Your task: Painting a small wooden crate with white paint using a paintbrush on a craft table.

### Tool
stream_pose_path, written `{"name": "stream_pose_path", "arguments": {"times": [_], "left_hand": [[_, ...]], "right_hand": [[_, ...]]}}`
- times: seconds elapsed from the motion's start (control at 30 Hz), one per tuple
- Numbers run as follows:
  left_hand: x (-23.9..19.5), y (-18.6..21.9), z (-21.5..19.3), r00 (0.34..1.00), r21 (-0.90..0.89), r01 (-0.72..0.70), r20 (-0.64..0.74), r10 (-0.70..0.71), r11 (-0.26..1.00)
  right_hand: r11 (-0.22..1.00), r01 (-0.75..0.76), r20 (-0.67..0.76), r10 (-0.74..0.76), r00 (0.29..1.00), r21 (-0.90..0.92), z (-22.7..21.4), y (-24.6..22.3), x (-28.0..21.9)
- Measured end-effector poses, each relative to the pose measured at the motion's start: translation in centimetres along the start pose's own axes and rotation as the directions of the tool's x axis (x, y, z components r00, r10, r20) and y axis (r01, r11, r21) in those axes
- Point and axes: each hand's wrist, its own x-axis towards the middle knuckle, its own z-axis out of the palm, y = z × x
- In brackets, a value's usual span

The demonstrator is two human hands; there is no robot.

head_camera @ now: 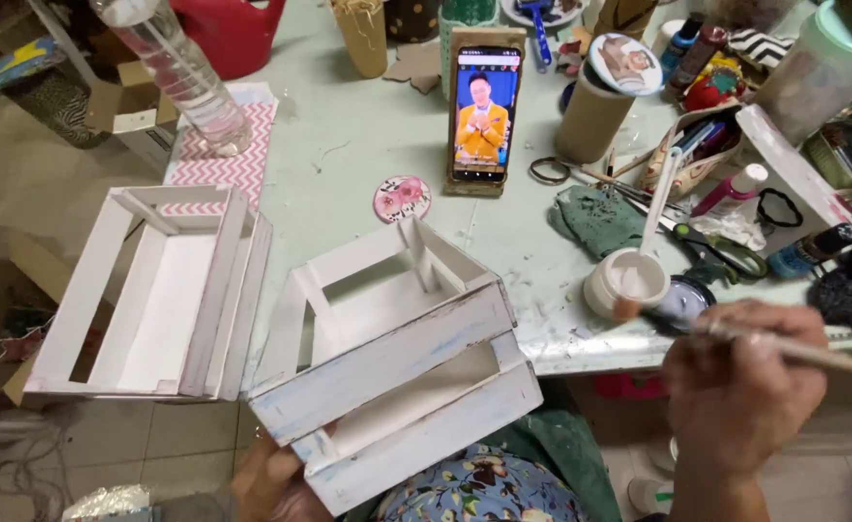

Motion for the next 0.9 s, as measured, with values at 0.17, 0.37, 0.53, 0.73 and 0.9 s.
{"name": "stream_pose_path", "arguments": {"times": [0.17,0.37,0.53,0.73,0.9], "left_hand": [[2.0,-3.0,3.9,0.979,-0.083,-0.182,-0.104,0.173,0.98],[4.2,-1.1,4.3,0.99,0.027,-0.124,-0.068,0.125,0.992],[5.3,-1.3,4.2,0.976,-0.09,-0.218,-0.027,0.216,0.972],[6.7,0.2,3.3,0.992,-0.053,-0.064,0.103,0.069,0.997],[6.9,-0.3,3.4,0.99,-0.094,-0.101,0.094,0.11,0.99]], "right_hand": [[0.982,0.174,0.203,-0.185,0.962,0.071,2.8,-1.3,-2.1],[0.95,0.31,0.326,-0.284,0.902,-0.032,4.2,-1.5,-2.2],[0.943,0.332,0.286,-0.318,0.904,-0.001,4.8,-1.3,-1.2],[0.885,0.464,0.497,-0.392,0.774,-0.026,6.4,-2.3,-0.7],[0.897,0.441,0.448,-0.397,0.801,0.006,6.5,-2.3,-0.4]]}}
